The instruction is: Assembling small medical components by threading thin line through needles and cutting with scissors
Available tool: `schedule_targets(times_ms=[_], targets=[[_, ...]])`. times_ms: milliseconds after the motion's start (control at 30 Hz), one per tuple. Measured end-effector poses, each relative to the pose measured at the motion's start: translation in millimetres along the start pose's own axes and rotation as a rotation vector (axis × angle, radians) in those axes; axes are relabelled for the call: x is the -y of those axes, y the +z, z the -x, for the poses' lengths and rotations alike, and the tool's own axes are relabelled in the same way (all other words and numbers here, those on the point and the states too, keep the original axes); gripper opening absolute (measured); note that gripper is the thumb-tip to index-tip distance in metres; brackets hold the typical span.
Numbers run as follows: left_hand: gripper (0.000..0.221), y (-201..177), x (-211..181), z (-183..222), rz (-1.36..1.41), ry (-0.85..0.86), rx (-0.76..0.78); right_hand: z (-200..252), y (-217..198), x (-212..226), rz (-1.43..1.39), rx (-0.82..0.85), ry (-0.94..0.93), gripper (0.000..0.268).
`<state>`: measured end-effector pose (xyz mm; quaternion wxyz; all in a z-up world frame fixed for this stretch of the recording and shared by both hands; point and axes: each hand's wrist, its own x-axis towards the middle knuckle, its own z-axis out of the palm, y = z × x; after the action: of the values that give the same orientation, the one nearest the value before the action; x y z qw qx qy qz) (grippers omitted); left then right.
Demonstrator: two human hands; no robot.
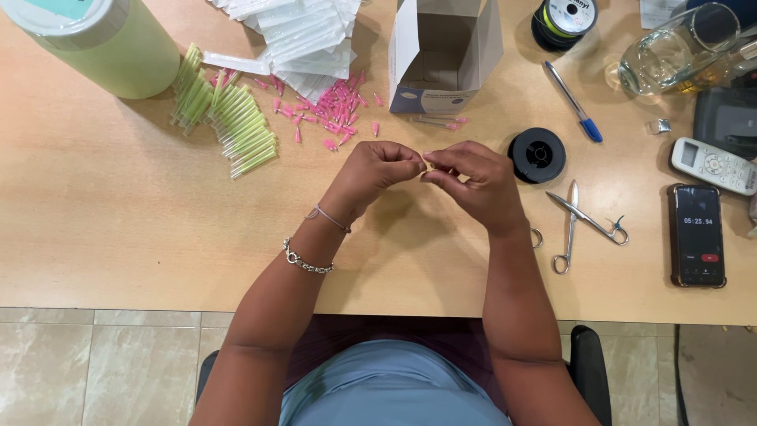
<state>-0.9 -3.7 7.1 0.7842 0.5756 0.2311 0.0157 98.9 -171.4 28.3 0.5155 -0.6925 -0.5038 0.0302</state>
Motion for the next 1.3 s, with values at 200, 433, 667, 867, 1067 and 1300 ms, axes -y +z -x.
schedule_targets(times_ms=[200,433,667,867,1067,1300], targets=[[0.018,-5,10,-5,0.012,-0.012,-0.001,-1,-5,3,0.041,-0.006,0.022,0.012],[0.018,-3,7,-2,0.043,0.008,0.021,1,-3,-2,0.077,0.003,0.007,0.008],[0.022,-1,20,-8,0.087,-0.004,0.026,1,0,-6,0.107,-0.015,-0.012,0.008],[0.027,6,25,-6,0.269,0.068,0.093,0,1,-6,0.155,-0.174,-0.072,0.009],[0.031,12,20,3,0.349,0.214,0.141,3,7,-16,0.239,-0.316,-0.182,0.01],[0.029,15,23,2,0.346,0.293,0.079,1,21,-7,0.211,-0.357,-0.195,0.006]])
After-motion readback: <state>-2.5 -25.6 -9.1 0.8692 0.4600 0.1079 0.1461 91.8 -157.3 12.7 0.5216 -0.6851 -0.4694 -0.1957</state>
